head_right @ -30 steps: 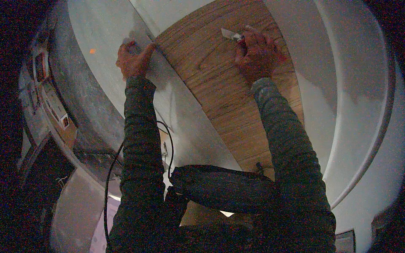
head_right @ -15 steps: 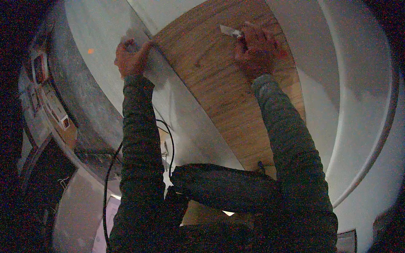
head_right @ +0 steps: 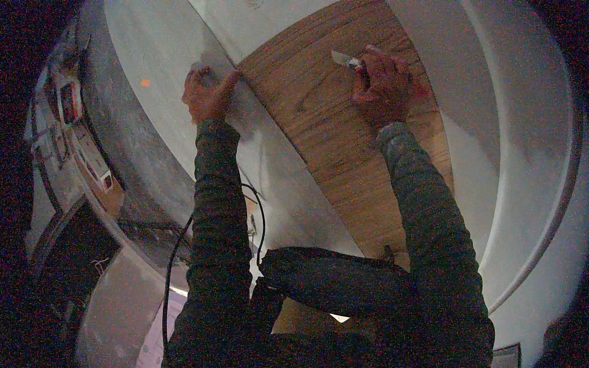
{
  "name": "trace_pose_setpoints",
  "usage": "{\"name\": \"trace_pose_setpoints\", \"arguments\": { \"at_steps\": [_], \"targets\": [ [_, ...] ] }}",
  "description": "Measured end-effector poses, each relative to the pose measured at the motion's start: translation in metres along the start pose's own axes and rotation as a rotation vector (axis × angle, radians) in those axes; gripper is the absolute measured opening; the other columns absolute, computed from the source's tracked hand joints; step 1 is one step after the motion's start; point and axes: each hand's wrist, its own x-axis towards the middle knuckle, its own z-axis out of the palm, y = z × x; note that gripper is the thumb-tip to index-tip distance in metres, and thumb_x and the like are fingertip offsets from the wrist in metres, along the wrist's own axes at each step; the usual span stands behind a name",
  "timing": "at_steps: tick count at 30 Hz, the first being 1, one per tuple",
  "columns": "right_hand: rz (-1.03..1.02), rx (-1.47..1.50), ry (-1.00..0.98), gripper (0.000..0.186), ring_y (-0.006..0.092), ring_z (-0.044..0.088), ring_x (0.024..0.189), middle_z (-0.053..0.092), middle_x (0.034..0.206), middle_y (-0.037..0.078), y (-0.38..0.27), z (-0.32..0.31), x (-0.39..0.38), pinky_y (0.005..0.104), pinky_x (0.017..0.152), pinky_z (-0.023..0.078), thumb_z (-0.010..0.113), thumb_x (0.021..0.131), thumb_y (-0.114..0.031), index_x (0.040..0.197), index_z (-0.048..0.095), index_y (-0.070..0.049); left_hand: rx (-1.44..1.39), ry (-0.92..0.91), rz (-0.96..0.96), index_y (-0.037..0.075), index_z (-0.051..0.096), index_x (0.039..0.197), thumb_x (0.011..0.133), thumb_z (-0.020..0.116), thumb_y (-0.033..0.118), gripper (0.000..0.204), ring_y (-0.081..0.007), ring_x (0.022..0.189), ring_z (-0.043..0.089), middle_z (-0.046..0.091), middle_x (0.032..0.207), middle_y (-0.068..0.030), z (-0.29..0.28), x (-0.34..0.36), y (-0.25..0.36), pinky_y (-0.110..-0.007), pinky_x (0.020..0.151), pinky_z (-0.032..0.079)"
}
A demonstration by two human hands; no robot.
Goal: The person uses a utility knife to cut along a marked line on a piece of wood-patterned flooring material, then fits the piece against a wall and continues scoring it.
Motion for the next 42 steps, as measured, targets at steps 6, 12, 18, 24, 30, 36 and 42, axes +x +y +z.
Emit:
{"name": "trace_pose_setpoints", "arguments": {
  "at_steps": [6, 12, 18, 24, 30, 36, 42],
  "targets": [
    [-0.007, 0.056, 0.021, 0.027, 0.0262, 0.057, 0.11, 0.063, 0.118, 0.005, 0.002, 0.002, -0.004, 0.0402, 0.097, 0.039, 0.064, 0.075, -0.009, 0.101, 0.06, -0.011, 0.024, 0.047, 0.04, 0.02, 0.062, 0.115, 0.057, 0.08, 0.052, 0.069, -0.0371, 0.134, 0.029, 0.039, 0.146, -0.003, 0.008, -0.004, -0.008, -0.08, 0.09, 0.029],
    [-0.009, 0.048, 0.026, 0.026, 0.0262, 0.059, 0.108, 0.064, 0.118, 0.006, 0.0, 0.001, -0.007, 0.0401, 0.096, 0.04, 0.064, 0.076, -0.008, 0.102, 0.06, -0.01, 0.025, 0.067, 0.051, 0.022, 0.062, 0.116, 0.057, 0.08, 0.051, 0.069, -0.0404, 0.135, 0.027, 0.04, 0.146, -0.0033, 0.006, -0.01, -0.009, -0.081, 0.089, 0.028],
    [-0.026, 0.063, 0.061, 0.024, 0.0271, 0.058, 0.11, 0.063, 0.118, 0.007, 0.01, 0.005, -0.012, 0.0433, 0.098, 0.039, 0.066, 0.079, -0.015, 0.102, 0.062, -0.008, 0.026, 0.084, 0.059, 0.02, 0.061, 0.118, 0.057, 0.079, 0.049, 0.069, -0.0448, 0.136, 0.026, 0.04, 0.146, -0.0027, 0.012, -0.01, -0.006, -0.081, 0.088, 0.028],
    [0.024, -0.026, 0.043, 0.026, 0.0252, 0.057, 0.109, 0.064, 0.118, 0.003, 0.001, -0.003, -0.011, 0.0401, 0.096, 0.04, 0.066, 0.078, -0.012, 0.103, 0.061, -0.011, 0.035, 0.061, 0.068, 0.019, 0.06, 0.117, 0.058, 0.079, 0.048, 0.068, -0.0449, 0.134, 0.029, 0.039, 0.146, -0.0044, 0.006, -0.011, 0.0, -0.08, 0.087, 0.031],
    [0.002, 0.052, 0.037, 0.027, 0.0297, 0.057, 0.105, 0.063, 0.116, 0.006, 0.007, 0.005, -0.011, 0.0457, 0.097, 0.04, 0.066, 0.082, -0.021, 0.106, 0.061, -0.01, 0.01, -0.006, 0.005, 0.012, 0.065, 0.107, 0.062, 0.076, 0.043, 0.055, -0.0402, 0.129, 0.036, 0.041, 0.142, -0.0124, 0.0, 0.021, 0.018, -0.071, 0.088, 0.038],
    [0.013, 0.052, 0.01, 0.032, 0.0292, 0.058, 0.102, 0.063, 0.112, 0.008, 0.006, 0.01, -0.01, 0.0456, 0.097, 0.039, 0.066, 0.082, -0.022, 0.111, 0.06, -0.01, 0.116, -0.024, 0.128, 0.011, 0.07, 0.093, 0.061, 0.074, 0.034, 0.04, -0.0346, 0.123, 0.046, 0.049, 0.132, -0.014, 0.009, 0.035, 0.017, -0.05, 0.097, 0.046],
    [0.0, 0.002, 0.057, 0.029, 0.0229, 0.06, 0.104, 0.065, 0.114, 0.005, 0.008, 0.006, -0.005, 0.039, 0.091, 0.042, 0.066, 0.078, -0.011, 0.106, 0.062, -0.011, 0.128, 0.036, 0.227, 0.012, 0.07, 0.088, 0.063, 0.073, 0.03, 0.031, -0.0327, 0.113, 0.055, 0.056, 0.123, -0.0137, 0.013, 0.036, 0.018, -0.045, 0.097, 0.047]
  ]
}}
